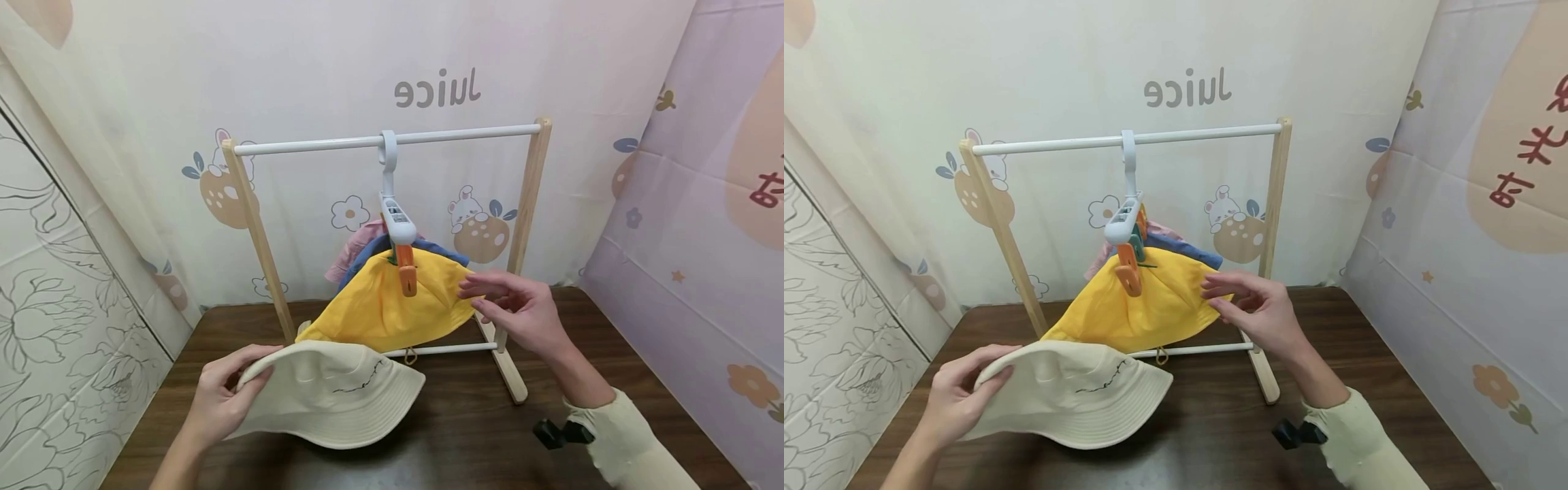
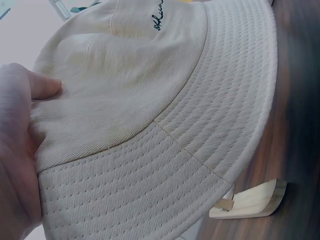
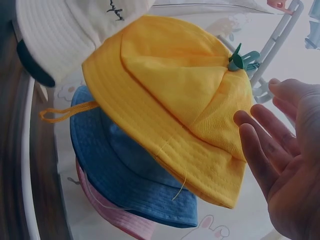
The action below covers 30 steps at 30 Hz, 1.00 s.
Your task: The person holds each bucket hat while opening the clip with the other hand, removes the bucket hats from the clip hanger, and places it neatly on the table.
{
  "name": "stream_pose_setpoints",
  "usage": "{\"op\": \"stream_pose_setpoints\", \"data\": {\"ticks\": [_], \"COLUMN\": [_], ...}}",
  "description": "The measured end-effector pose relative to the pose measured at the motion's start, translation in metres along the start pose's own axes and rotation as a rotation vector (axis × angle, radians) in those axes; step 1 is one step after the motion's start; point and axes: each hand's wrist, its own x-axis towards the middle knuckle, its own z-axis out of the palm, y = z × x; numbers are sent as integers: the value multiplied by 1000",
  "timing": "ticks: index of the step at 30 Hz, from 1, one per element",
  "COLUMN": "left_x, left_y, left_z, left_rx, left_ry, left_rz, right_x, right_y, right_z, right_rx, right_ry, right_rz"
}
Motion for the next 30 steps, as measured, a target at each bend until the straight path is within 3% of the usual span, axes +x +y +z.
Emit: {"op": "stream_pose_setpoints", "data": {"ticks": [9,19,30], "left_x": [-6,-8,-13], "left_y": [-2,-3,-5], "left_z": [-18,-33,-54], "left_rx": [37,-72,-83], "left_ry": [40,94,150], "left_rz": [-15,-17,-49], "right_x": [-4,-8,-12], "right_y": [3,6,11], "right_z": [-6,-13,-20], "right_rx": [9,26,-2], "right_ry": [17,23,22], "right_rz": [14,16,13]}}
